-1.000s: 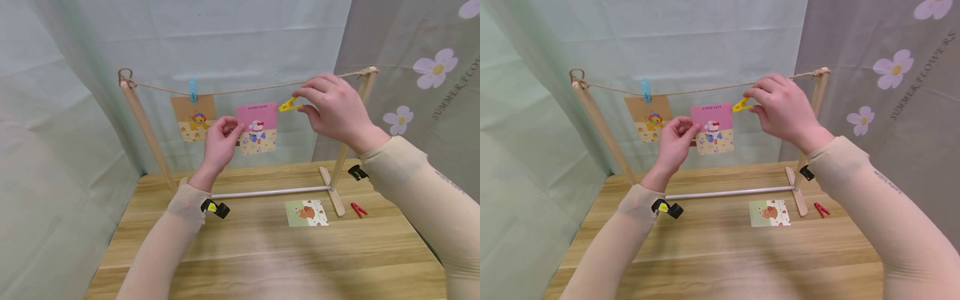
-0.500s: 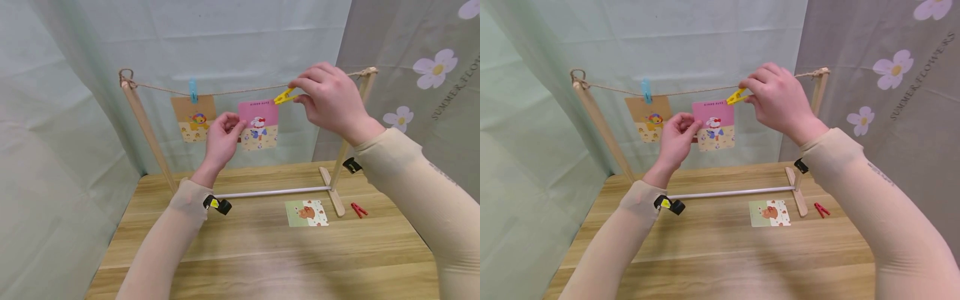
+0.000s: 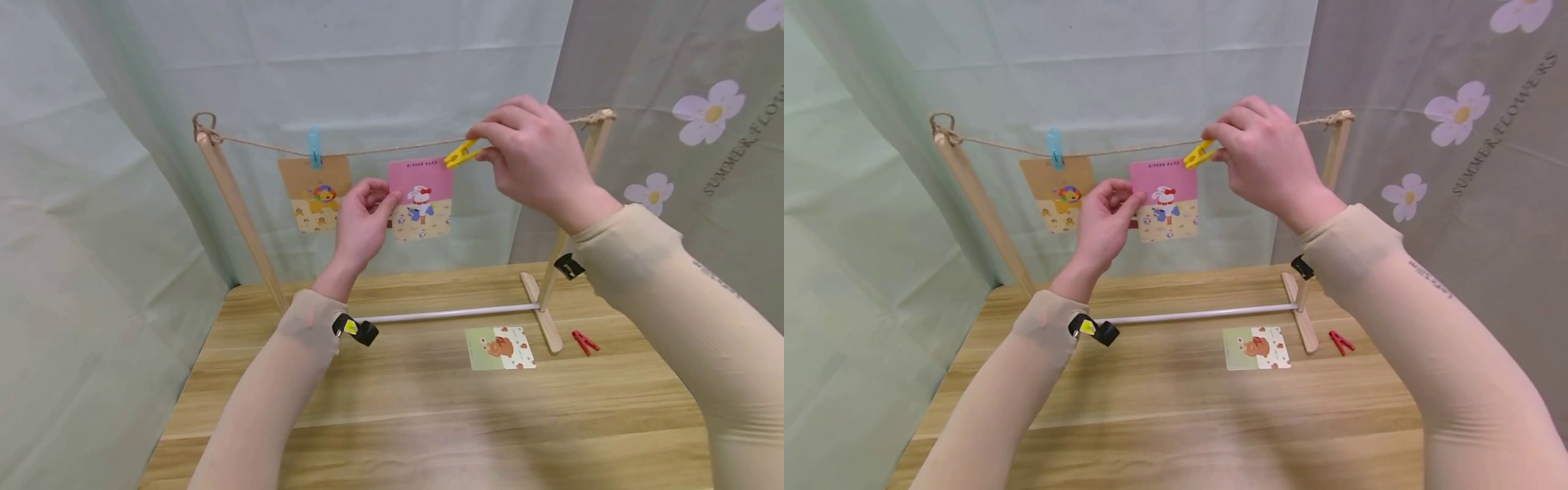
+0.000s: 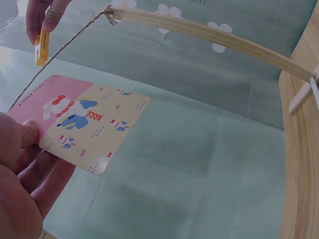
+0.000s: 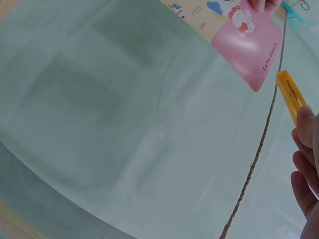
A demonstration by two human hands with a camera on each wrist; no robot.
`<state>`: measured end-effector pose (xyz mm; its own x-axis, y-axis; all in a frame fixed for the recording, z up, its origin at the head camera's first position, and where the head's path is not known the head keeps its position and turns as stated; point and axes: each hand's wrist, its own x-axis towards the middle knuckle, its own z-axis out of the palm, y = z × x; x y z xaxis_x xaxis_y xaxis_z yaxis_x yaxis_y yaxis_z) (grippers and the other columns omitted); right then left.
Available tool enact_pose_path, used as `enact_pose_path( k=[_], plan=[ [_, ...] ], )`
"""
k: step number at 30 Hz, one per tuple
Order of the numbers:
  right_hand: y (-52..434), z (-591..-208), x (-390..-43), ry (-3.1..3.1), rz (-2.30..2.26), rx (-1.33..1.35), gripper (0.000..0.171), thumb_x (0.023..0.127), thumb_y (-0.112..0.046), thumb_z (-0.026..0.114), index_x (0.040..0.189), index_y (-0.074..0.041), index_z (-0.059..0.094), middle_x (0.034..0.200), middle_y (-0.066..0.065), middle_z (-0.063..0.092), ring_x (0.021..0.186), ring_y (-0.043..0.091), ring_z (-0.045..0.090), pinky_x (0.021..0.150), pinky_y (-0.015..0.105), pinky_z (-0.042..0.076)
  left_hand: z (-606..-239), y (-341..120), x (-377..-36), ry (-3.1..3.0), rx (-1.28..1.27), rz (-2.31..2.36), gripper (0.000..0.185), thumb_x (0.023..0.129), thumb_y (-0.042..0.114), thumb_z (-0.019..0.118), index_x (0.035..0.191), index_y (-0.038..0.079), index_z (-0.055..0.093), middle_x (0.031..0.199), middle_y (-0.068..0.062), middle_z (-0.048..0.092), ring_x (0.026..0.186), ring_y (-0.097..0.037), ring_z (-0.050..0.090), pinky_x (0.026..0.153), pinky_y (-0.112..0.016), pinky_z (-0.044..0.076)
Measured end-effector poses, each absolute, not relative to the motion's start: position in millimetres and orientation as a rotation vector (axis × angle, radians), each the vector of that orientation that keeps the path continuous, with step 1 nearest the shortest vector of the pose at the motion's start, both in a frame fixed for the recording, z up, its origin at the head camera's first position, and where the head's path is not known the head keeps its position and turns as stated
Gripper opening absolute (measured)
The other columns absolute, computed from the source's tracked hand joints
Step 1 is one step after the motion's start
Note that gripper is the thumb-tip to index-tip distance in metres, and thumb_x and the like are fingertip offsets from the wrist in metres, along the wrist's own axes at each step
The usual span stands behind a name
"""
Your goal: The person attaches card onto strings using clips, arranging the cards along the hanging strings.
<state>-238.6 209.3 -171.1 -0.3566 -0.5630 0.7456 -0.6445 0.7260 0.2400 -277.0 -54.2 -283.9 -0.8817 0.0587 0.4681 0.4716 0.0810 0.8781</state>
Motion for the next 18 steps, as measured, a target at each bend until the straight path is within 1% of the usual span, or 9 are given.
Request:
enact_pose_path(
  k=[7,14,18],
  plan=[
    [204.4,-165.2,-238.5,-2.084,0.100,0.877,0.020,0.094,0.005,0.074,0.113,0.001,0.080,0.106,0.018,0.077,0.109,0.039,0.065,0.095,0.054,0.056,-280.7,-52.7,-277.2,-2.048,-0.521,-1.853,0.018,0.105,0.017,0.071,0.117,0.004,0.069,0.107,-0.008,0.077,0.089,-0.020,0.069,0.073,-0.030,0.061],
    [200.1,-160.2,-240.4,-2.108,0.098,0.860,0.020,0.094,0.006,0.074,0.112,0.001,0.080,0.106,0.017,0.078,0.108,0.038,0.064,0.095,0.052,0.056,-278.9,-51.8,-277.5,-2.059,-0.513,-1.839,0.018,0.105,0.016,0.071,0.117,0.004,0.069,0.107,-0.008,0.077,0.089,-0.019,0.069,0.074,-0.034,0.062],
    [196.7,-158.4,-242.1,-2.113,0.101,0.857,0.020,0.094,0.006,0.075,0.112,0.001,0.081,0.105,0.017,0.078,0.107,0.037,0.064,0.095,0.051,0.056,-278.4,-51.3,-277.5,-2.060,-0.510,-1.833,0.018,0.105,0.016,0.071,0.118,0.004,0.069,0.106,-0.008,0.077,0.089,-0.019,0.069,0.073,-0.031,0.062]
  ],
)
